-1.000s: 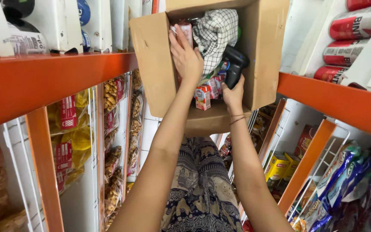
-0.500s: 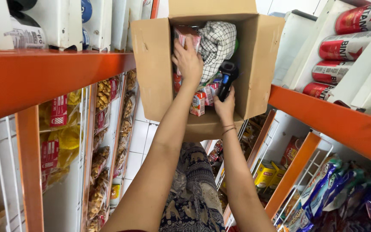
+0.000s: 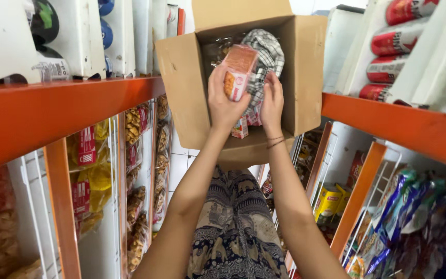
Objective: The person moves a package of crackers into a box, then handles a spray bottle and a cloth to wipe down shelves and various packaged products in a store.
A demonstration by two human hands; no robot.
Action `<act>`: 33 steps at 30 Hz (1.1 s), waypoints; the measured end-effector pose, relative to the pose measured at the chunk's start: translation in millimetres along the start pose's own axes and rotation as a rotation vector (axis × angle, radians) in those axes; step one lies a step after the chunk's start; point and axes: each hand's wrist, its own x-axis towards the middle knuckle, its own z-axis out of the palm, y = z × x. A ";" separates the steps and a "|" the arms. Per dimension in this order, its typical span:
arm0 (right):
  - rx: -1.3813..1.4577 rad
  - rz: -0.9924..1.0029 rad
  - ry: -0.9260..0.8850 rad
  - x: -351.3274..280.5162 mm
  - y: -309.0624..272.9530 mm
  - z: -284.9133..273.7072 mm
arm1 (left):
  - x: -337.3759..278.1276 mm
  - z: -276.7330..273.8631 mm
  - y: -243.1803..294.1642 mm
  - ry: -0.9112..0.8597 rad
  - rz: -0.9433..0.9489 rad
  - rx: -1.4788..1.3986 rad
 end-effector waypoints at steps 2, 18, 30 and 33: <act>0.145 0.029 -0.059 -1.0 -13.9 -7.7 | 4.2 -12.2 19.9 -0.050 -0.082 -0.162; 0.494 0.065 -0.147 -94.4 -224.2 -127.8 | 41.7 -37.5 193.5 -0.605 -0.205 -0.834; 0.625 -0.380 0.321 -211.3 -385.0 -191.0 | 40.3 -67.0 367.3 -1.264 0.617 -0.770; 0.488 -0.453 0.433 -238.3 -417.6 -203.5 | 28.5 -54.8 390.2 -1.235 0.588 -0.778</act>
